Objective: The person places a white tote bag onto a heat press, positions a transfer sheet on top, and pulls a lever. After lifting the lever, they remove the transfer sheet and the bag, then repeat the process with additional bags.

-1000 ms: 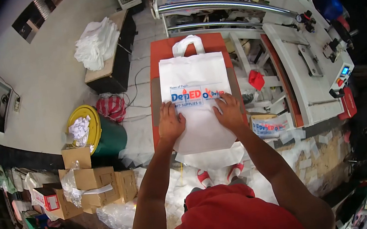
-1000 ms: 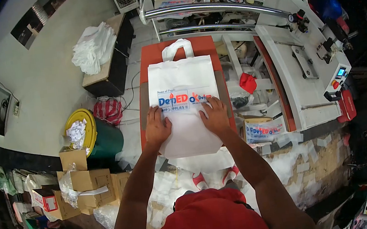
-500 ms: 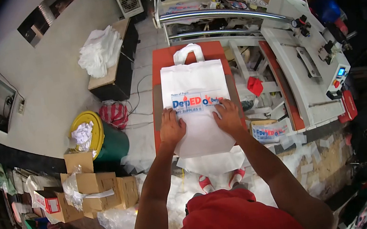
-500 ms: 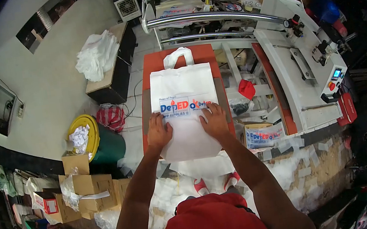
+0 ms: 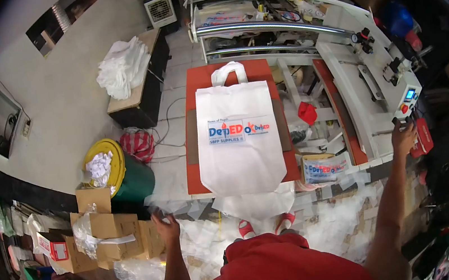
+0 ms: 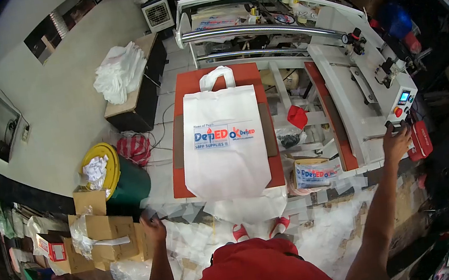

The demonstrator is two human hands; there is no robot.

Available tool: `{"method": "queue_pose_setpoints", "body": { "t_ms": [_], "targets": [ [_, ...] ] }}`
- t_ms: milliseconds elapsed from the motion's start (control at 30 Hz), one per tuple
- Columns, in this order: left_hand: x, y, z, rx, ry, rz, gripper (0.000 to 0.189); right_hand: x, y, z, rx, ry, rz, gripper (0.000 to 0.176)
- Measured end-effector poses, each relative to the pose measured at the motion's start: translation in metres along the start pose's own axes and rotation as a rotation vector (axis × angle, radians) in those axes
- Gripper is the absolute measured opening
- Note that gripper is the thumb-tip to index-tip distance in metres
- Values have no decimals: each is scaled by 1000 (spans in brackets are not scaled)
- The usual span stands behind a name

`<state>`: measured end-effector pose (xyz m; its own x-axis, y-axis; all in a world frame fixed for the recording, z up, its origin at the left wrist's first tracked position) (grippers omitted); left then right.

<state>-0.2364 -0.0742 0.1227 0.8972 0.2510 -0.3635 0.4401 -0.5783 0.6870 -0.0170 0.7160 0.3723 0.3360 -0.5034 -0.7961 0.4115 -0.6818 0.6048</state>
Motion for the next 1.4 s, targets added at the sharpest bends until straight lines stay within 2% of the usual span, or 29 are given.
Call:
{"method": "queue_pose_setpoints", "body": {
  "t_ms": [67,100,133,167,200,267,300,333,433,467,533,567,667,800,900,1100,1167,1400],
  "targets": [
    [47,8,44,-121,119,114,40,-5,-59,-53,-136,196,86,48],
    [72,9,68,-160,152,210,39,-3,-74,-63,-137,198,83,48],
    [103,8,96,-228,48,161,35,-2,-89,-67,-161,257,179,45],
    [120,15,100,-261,142,323,32,-2,-95,-70,-184,314,275,42],
    [136,17,110,-197,207,364,32,-6,-92,-69,-180,312,271,42],
    [137,13,108,-135,164,281,33,-10,-91,-61,-226,258,356,32],
    [124,11,87,-101,114,236,34,-12,-92,-57,-273,209,417,30],
    [94,12,39,-67,69,190,34,-11,-93,-56,-269,212,421,30],
    [15,-13,-76,98,-90,254,37,-2,-104,-53,-219,164,334,34],
    [-4,-22,-113,198,-264,201,41,0,-103,-52,-231,170,339,34],
    [-32,-47,-173,208,-406,286,47,3,-103,-53,-206,179,347,41],
    [-40,-66,-188,183,-467,316,48,0,-105,-54,-190,144,454,46],
    [-53,-100,-226,74,-555,361,51,1,-117,-62,-124,151,486,54],
    [-55,-126,-236,-153,-602,377,57,1,-107,-54,-149,117,541,57],
    [-57,-133,-233,-207,-583,400,58,-1,-106,-54,-177,87,558,57],
    [-54,-134,-227,-186,-575,395,57,1,-93,-43,-259,39,491,57],
    [-54,-135,-226,-187,-561,416,58,2,-98,-45,-213,116,466,57],
    [-54,-137,-225,-160,-551,415,60,2,-102,-47,-219,86,483,59]
  ]
}}
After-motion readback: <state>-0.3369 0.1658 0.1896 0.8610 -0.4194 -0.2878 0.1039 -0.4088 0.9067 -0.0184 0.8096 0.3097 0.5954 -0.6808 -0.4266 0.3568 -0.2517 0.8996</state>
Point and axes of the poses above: each hand's wrist, its own x-axis away from the middle knuckle, its own y-axis out of the back of the hand, z = x × y, the point moved 4 cm from there along -x, towards the middle knuckle, and after that the axes turned 7 degrees about y, right-handed, at the moved point
